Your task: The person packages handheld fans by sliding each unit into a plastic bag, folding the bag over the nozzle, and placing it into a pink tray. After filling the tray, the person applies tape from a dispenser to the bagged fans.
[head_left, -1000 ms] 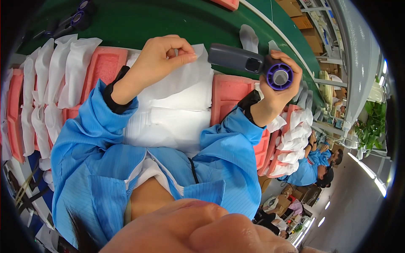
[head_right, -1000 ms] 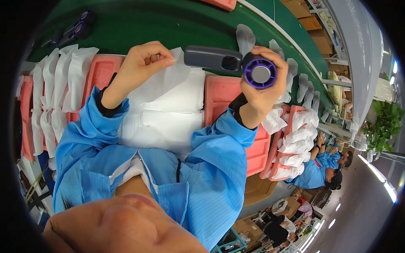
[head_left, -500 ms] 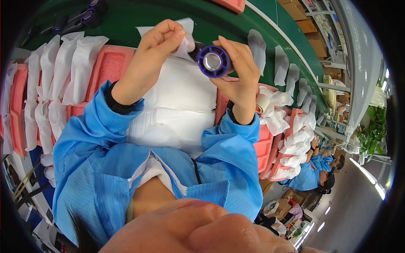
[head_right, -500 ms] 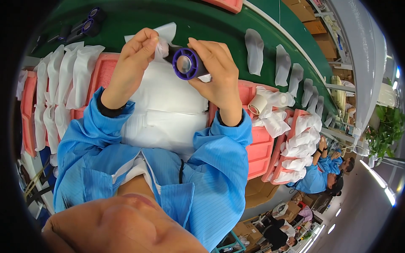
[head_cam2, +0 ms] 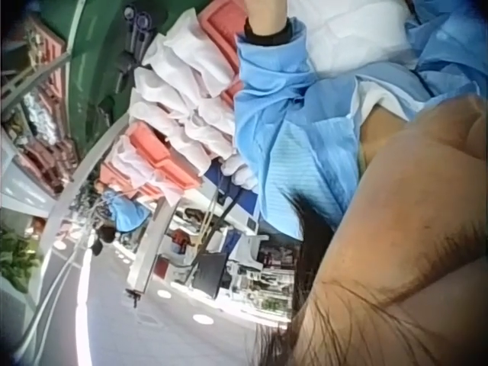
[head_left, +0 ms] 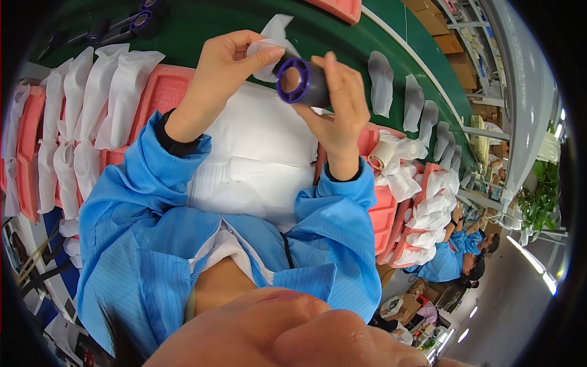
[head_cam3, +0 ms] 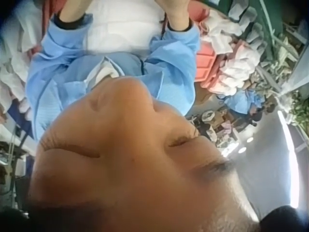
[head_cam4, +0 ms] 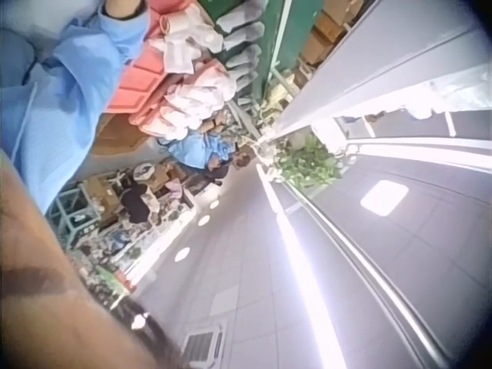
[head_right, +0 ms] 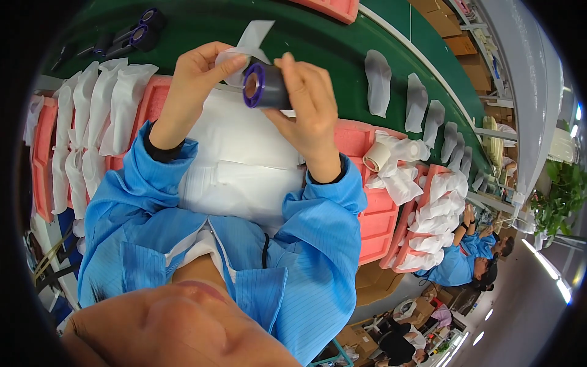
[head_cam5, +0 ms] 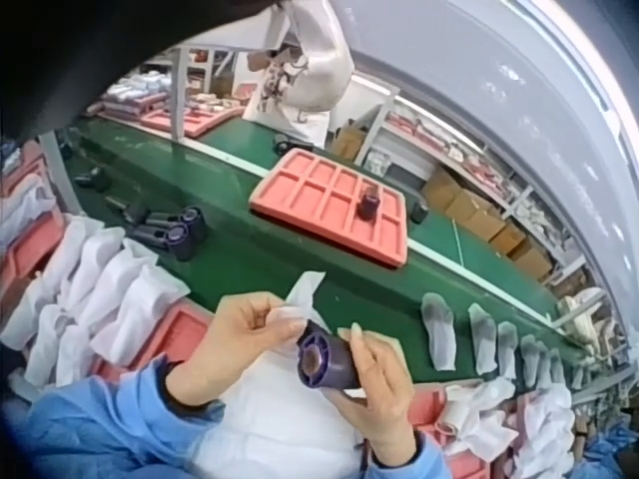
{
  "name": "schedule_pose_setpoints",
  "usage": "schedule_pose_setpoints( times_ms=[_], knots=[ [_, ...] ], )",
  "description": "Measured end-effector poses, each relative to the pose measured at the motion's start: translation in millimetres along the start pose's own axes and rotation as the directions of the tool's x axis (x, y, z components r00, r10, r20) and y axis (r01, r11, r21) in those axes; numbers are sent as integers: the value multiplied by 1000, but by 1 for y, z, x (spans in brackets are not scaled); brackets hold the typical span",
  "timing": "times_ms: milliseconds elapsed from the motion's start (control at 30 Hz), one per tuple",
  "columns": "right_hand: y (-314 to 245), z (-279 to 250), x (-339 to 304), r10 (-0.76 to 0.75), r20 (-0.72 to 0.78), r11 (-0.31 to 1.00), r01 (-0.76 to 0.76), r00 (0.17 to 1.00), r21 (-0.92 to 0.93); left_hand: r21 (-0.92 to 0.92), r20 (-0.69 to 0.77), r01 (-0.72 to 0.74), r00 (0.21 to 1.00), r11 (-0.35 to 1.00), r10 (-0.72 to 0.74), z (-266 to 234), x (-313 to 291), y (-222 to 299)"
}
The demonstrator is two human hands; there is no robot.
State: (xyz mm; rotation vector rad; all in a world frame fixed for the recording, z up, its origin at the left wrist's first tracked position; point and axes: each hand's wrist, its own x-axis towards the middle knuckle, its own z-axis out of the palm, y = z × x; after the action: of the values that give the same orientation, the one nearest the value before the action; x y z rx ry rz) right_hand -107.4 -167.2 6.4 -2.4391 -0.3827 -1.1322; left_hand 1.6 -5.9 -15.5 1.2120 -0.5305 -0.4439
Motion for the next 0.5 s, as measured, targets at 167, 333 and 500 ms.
schedule_pose_setpoints(
  times_ms=[167, 333, 500],
  knots=[
    [-3, 16, -9, 12, 54, 1000, -14, 998, 19, 228, 51, -199, 980, 953, 193, 20, -24, 18],
    [-2, 14, -11, 121, 2, 991, -121, 993, -63, 563, 157, -503, 844, 656, 513, 41, -44, 6],
    [2, 12, -11, 232, -79, 970, -237, 969, -59, 634, 277, -569, 800, 525, 533, 41, -41, 13]
  ],
)
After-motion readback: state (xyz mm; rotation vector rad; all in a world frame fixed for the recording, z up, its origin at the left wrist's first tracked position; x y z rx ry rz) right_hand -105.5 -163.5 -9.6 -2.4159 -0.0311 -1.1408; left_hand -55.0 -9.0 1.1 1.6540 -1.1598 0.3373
